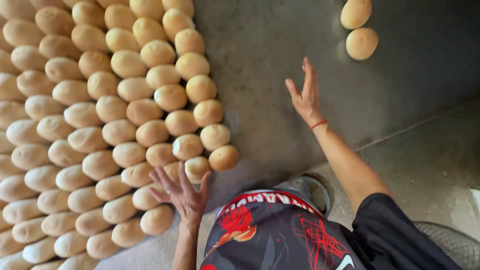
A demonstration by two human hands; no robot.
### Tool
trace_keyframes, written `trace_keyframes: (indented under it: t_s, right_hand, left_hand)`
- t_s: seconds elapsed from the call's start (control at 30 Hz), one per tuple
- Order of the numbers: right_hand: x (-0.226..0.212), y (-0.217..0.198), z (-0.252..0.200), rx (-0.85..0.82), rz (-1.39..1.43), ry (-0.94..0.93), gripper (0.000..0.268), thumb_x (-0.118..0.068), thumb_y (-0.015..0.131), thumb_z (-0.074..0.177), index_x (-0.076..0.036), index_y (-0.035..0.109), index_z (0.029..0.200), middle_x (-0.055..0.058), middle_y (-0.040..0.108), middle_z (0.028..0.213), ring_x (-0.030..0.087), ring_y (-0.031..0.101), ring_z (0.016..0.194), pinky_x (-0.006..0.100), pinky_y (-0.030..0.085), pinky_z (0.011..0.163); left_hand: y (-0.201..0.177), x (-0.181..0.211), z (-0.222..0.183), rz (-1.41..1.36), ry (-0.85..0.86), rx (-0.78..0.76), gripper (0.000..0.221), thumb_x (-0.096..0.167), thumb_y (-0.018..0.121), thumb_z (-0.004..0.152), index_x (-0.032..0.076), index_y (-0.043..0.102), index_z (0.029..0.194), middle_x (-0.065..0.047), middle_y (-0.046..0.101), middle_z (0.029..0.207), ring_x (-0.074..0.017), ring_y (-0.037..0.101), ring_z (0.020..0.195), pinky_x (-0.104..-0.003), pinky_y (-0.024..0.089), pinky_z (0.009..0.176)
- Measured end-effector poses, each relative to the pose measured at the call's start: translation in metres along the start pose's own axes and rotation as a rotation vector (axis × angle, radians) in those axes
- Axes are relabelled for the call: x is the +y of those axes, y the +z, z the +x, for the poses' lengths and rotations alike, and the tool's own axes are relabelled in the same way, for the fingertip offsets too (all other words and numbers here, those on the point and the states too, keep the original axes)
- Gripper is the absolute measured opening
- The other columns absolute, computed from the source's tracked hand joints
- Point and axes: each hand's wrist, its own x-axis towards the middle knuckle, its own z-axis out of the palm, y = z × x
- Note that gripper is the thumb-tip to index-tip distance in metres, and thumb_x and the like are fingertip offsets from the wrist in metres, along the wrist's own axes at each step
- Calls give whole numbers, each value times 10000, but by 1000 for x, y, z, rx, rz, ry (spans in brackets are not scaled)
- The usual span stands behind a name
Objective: The person organizes rows of small round bread rolls on a metal table by hand, then walks to a wooden table to sort through several plastic-wrapped triangular pastries, and finally moves a red crate containing bagged rolls across the floor.
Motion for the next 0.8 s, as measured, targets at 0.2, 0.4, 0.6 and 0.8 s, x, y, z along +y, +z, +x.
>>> trace_keyframes:
  t_s: [0.2, 0.4, 0.6, 0.8]
  right_hand:
    - [85, -39, 134, -94, -234, -257, 641, -209, 755, 1009, 19, 448, 1523, 285, 495, 1495, 442, 461, 1416, 491, 389, 1200]
    - [186, -108, 279, 25, -576, -317, 831, -283, 902, 879, -48, 492, 1562, 286, 519, 1493, 463, 490, 1358, 540, 396, 1114]
    - [230, -136, 334, -237, -208, 393, 845, -484, 828, 932, -128, 441, 1593, 194, 582, 1472, 345, 578, 1345, 437, 486, 1132]
    - [182, -72, 293, -591, -137, -174, 648, -321, 857, 827, -112, 640, 1400, 166, 599, 1415, 354, 542, 1367, 460, 421, 1179]
  left_hand:
    - [9, 60, 67, -60, 10, -10, 734, 345, 821, 915, 85, 482, 1511, -338, 197, 1665, -551, 203, 1570, -712, 160, 1249]
    - [54, 151, 119, -295, 165, -97, 638, 230, 824, 864, 113, 555, 1431, -300, 303, 1618, -491, 322, 1513, -574, 288, 1237]
    - [134, 231, 226, -552, 382, -381, 872, 251, 842, 850, 82, 370, 1563, -282, 259, 1657, -434, 351, 1514, -555, 340, 1178]
    - [213, 265, 298, -730, 256, -428, 1051, 340, 904, 821, 75, 271, 1616, -282, 146, 1687, -487, 300, 1541, -539, 376, 1221]
